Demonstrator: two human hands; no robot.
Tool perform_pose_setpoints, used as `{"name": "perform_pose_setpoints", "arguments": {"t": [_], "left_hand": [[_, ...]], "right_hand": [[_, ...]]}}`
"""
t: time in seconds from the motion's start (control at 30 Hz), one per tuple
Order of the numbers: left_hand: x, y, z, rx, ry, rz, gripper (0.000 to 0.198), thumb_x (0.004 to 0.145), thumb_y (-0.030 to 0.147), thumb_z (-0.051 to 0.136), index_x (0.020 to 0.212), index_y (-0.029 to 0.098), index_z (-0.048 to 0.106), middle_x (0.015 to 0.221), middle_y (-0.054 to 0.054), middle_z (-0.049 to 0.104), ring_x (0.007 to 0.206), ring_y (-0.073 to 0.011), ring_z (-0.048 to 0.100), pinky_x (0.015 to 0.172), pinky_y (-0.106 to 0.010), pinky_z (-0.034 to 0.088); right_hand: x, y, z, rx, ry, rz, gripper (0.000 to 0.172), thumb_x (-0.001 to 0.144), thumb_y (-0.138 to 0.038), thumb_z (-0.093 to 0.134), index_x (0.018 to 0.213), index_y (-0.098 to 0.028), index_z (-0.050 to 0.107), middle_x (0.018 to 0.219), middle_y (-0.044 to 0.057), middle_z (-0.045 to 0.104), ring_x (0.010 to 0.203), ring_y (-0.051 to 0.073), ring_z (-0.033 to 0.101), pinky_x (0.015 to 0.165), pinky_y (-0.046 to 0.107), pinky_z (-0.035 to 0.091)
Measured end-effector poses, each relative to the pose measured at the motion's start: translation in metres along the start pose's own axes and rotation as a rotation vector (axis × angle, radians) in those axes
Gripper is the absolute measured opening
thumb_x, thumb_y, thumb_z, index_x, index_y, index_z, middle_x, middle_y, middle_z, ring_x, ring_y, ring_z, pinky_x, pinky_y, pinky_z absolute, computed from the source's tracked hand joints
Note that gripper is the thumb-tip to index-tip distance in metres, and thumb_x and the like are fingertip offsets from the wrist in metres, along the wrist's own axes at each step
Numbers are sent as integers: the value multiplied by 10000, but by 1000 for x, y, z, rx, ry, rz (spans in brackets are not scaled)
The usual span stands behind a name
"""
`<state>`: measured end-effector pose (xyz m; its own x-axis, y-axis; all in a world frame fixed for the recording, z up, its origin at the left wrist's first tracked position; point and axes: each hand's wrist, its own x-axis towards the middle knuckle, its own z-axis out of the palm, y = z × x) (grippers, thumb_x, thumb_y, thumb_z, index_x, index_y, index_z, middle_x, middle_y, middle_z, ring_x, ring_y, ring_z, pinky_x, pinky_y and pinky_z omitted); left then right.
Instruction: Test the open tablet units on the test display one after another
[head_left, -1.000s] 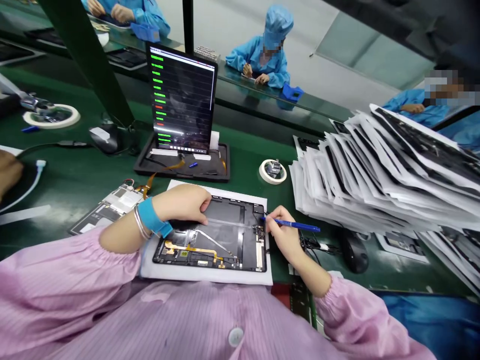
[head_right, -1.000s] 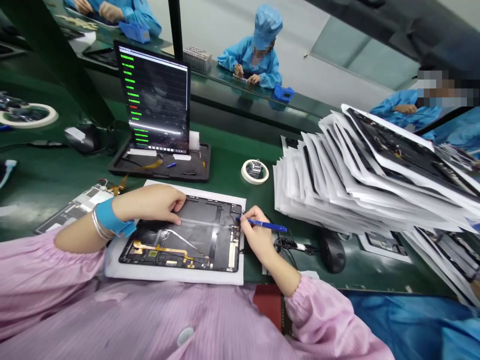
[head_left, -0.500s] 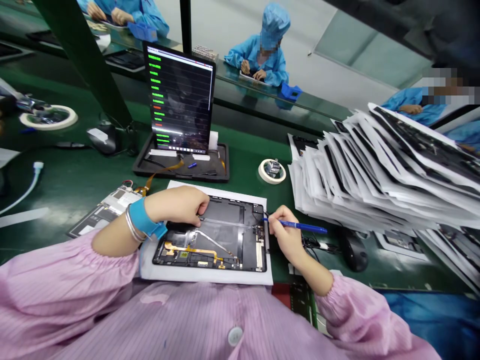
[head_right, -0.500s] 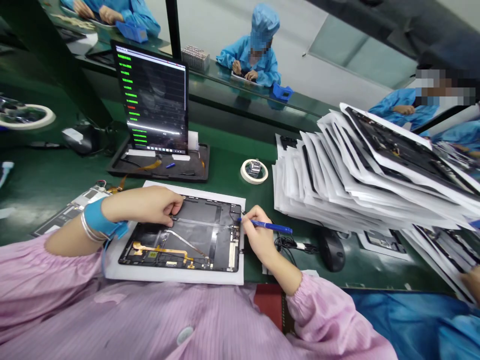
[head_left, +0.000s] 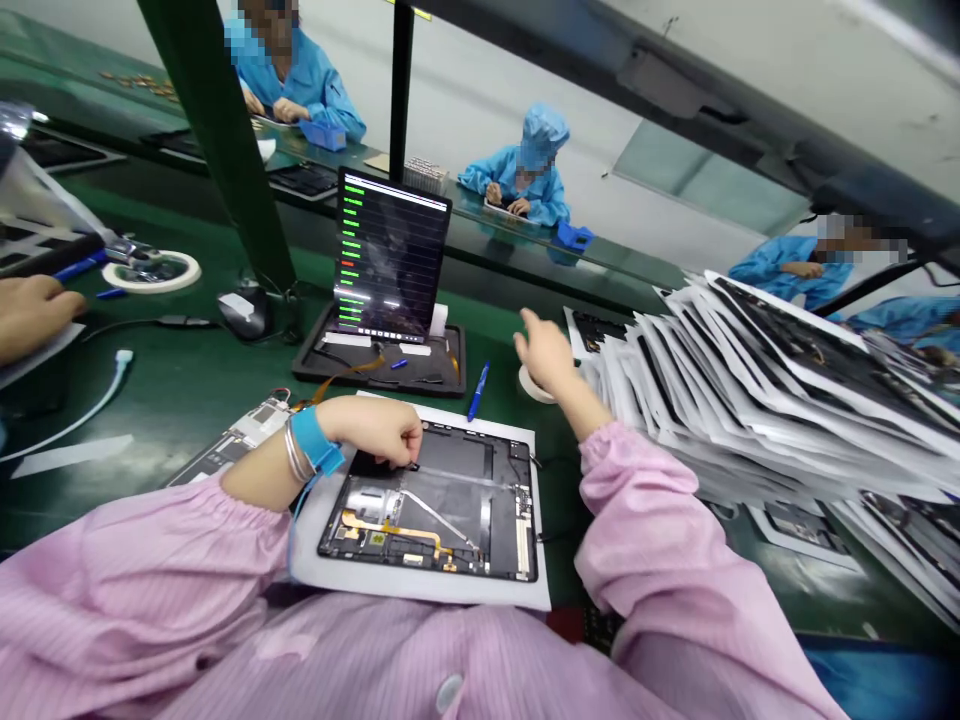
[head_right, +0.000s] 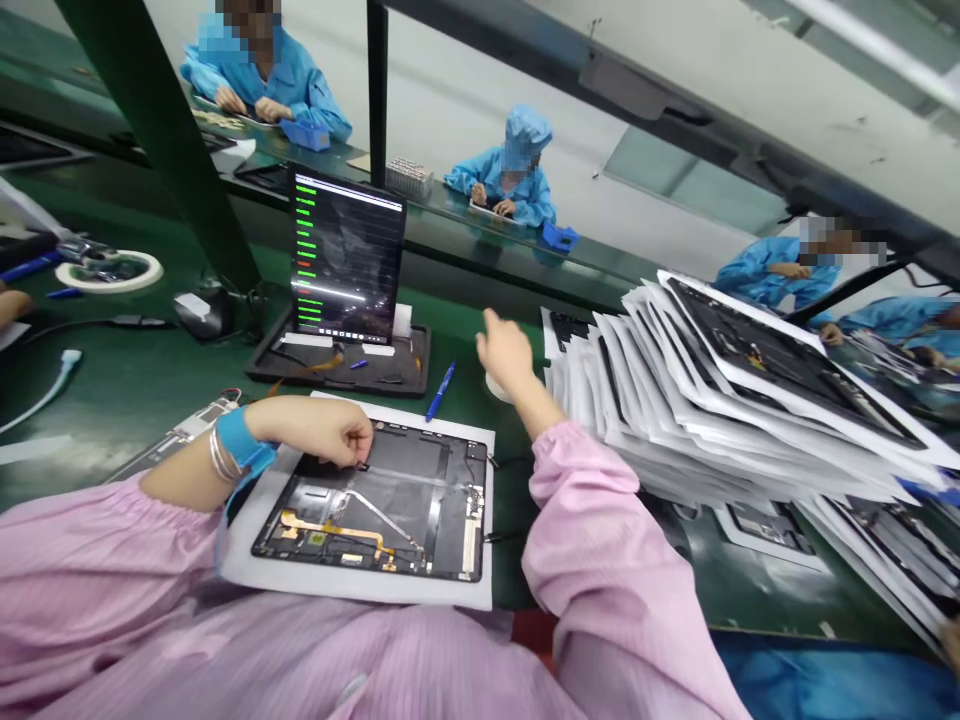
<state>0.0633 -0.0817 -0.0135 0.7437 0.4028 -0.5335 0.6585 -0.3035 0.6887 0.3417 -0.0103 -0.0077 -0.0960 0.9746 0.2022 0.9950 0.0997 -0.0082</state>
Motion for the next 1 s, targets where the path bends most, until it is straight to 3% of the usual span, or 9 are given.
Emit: {"name": "perform_pose_setpoints", "arguments": {"t": [0.13, 0.23, 0.3, 0.33, 0.43, 0.5, 0.6, 0.73, 1.0], "left_hand": [[-1, 0, -3, -26, -9, 8, 226, 609, 216, 528, 778, 152, 664, 655, -28, 661, 547, -126, 560, 483, -199, 377], [-2, 1, -4, -42, -1, 14, 208, 607, 207, 543, 760, 151, 673, 644, -22, 658, 527, -110, 542, 475, -189, 373], [-2, 0, -5, -50, -7, 21, 198, 606, 193, 551, 756, 151, 674, 637, -15, 655, 522, -100, 534, 476, -181, 374], [-2, 0, -5, -52, -12, 25, 194, 607, 190, 555, 754, 150, 675, 635, -14, 655, 522, -97, 531, 476, -179, 374], [-1, -1, -6, -56, -16, 35, 178, 615, 197, 565, 743, 144, 676, 635, -17, 656, 523, -97, 529, 470, -181, 372], [-1, -2, -7, -64, -20, 38, 175, 616, 199, 567, 740, 145, 679, 637, -16, 659, 525, -97, 529, 473, -181, 373], [0, -4, -7, -82, -39, 45, 197, 611, 193, 561, 757, 146, 686, 641, -13, 664, 526, -93, 524, 478, -178, 369], [2, -8, -8, -94, -50, 58, 218, 612, 211, 565, 773, 147, 697, 661, -22, 678, 531, -103, 527, 485, -196, 373], [4, -10, -9, -45, -12, 100, 187, 660, 220, 598, 790, 153, 714, 696, -24, 691, 595, -110, 562, 534, -197, 390]], "right_hand": [[33, 24, -7, 45, -9, 204, 517, 963, -427, 287, 1237, -32, 477, 1184, 242, 532, 1125, 315, 479, 906, 420, 374], [30, 17, -10, 26, 45, 197, 514, 951, -432, 338, 1224, -16, 467, 1246, 265, 473, 1194, 328, 414, 957, 454, 320], [12, 2, -14, 43, 98, 77, 434, 950, -419, 349, 1160, -78, 516, 1219, 217, 506, 1160, 303, 443, 947, 420, 328], [-1, -7, -16, 69, 67, -3, 385, 948, -417, 355, 1074, -117, 559, 1131, 181, 562, 1079, 284, 499, 902, 392, 360], [-48, -29, -17, 171, -235, -192, 280, 893, -425, 481, 790, -185, 583, 799, 76, 617, 746, 212, 568, 689, 310, 408], [-77, -37, -10, 253, -340, -242, 211, 828, -398, 591, 779, -194, 569, 777, 44, 603, 710, 185, 552, 641, 278, 397], [-101, -41, 7, 418, -292, -247, 190, 791, -351, 643, 847, -191, 557, 818, 25, 583, 765, 174, 532, 662, 265, 392], [-105, -41, 24, 532, -241, -261, 158, 839, -320, 582, 762, -193, 529, 776, 15, 557, 771, 174, 509, 709, 284, 385], [-113, -49, 28, 512, -149, -242, 146, 876, -276, 508, 755, -208, 463, 791, 33, 533, 789, 199, 491, 726, 311, 387]]}}
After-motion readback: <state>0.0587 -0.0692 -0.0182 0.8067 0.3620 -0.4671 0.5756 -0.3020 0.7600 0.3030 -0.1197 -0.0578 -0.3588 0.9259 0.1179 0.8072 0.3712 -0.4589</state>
